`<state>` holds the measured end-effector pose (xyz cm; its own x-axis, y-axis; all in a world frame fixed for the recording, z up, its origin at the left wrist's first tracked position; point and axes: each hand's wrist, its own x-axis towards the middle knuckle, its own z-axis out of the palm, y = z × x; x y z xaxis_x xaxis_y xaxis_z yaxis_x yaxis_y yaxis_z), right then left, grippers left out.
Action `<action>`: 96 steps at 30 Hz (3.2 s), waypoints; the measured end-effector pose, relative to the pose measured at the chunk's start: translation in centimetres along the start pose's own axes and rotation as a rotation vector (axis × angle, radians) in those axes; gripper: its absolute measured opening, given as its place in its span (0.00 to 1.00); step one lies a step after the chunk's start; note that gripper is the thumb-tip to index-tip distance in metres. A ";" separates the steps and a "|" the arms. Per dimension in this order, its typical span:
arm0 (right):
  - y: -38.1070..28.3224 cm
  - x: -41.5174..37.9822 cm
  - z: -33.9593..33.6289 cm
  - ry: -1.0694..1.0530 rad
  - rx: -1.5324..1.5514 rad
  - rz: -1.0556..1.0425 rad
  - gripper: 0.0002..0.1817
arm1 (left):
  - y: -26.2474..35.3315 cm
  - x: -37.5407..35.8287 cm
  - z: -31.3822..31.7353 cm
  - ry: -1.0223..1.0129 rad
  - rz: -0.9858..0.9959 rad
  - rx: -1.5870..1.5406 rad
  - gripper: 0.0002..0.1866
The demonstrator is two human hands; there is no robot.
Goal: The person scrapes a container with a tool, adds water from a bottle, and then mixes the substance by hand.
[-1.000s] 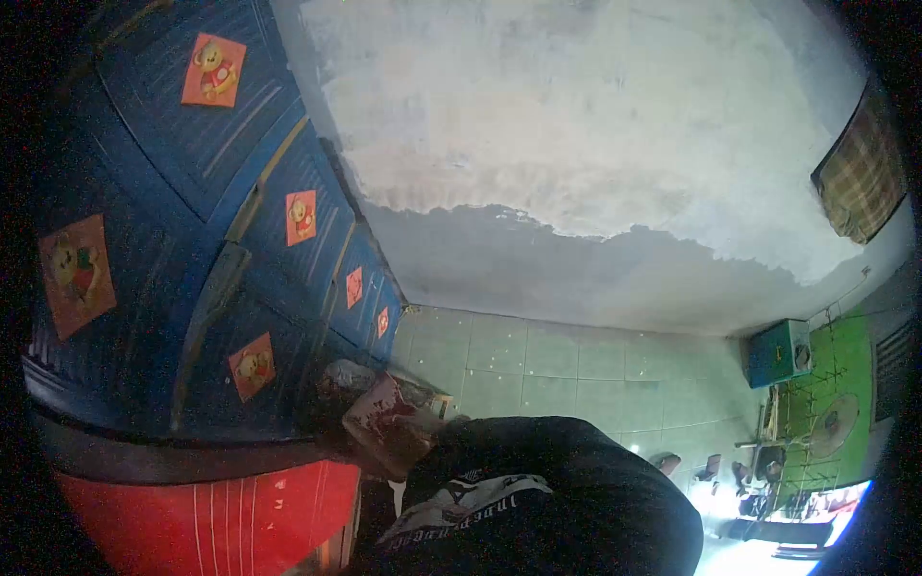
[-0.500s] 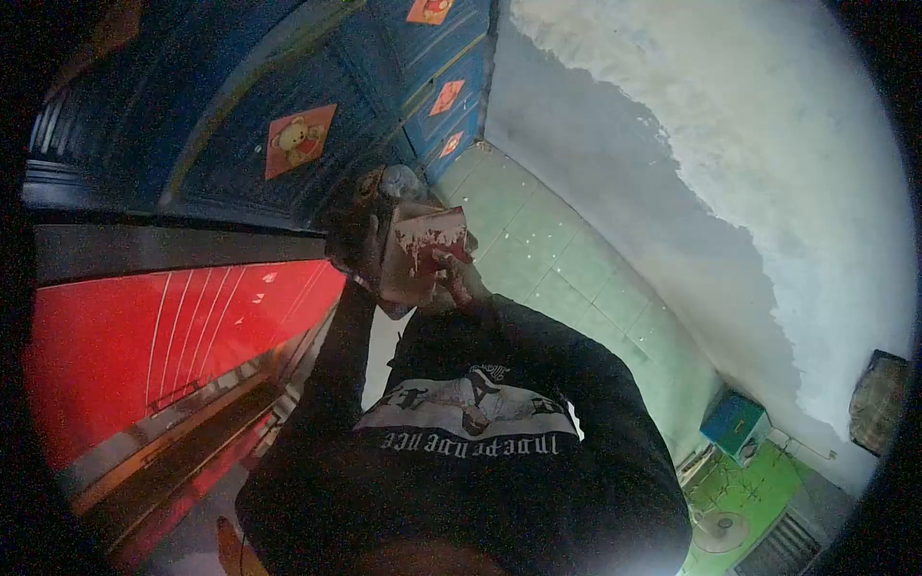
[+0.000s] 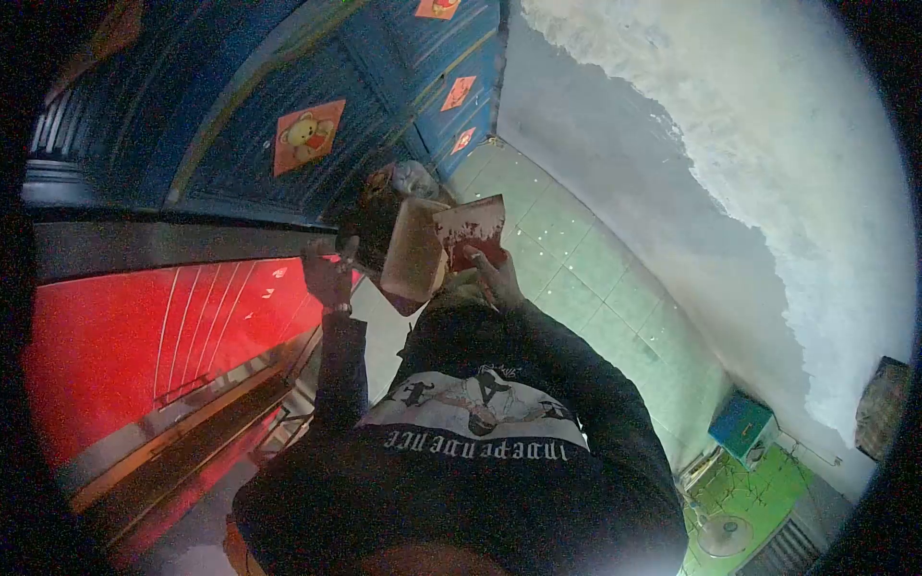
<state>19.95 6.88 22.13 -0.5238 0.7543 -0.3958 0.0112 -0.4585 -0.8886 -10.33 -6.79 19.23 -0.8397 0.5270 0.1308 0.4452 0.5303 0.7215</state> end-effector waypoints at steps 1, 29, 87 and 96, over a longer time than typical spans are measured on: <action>0.3 0.0 0.4 0.002 0.155 0.005 0.16 | 3.8 -0.2 -1.0 0.007 0.058 0.133 0.25; 13.9 8.9 -6.8 0.165 -0.027 -0.024 0.11 | 2.3 1.0 -3.8 -0.064 -0.379 -1.262 0.17; -20.4 -18.4 1.8 -0.795 -1.288 -0.564 0.28 | 20.1 -10.5 -18.3 -1.304 -0.014 -1.218 0.66; -21.6 -19.1 0.4 -0.209 -1.633 -0.451 0.29 | 21.2 -12.0 -16.2 -1.170 -0.093 -1.197 0.48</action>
<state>29.34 2.16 49.01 -0.8227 0.5486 -0.1488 0.5678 0.7805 -0.2615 4.18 -12.61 43.98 0.0657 0.9943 -0.0839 -0.5236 0.1060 0.8453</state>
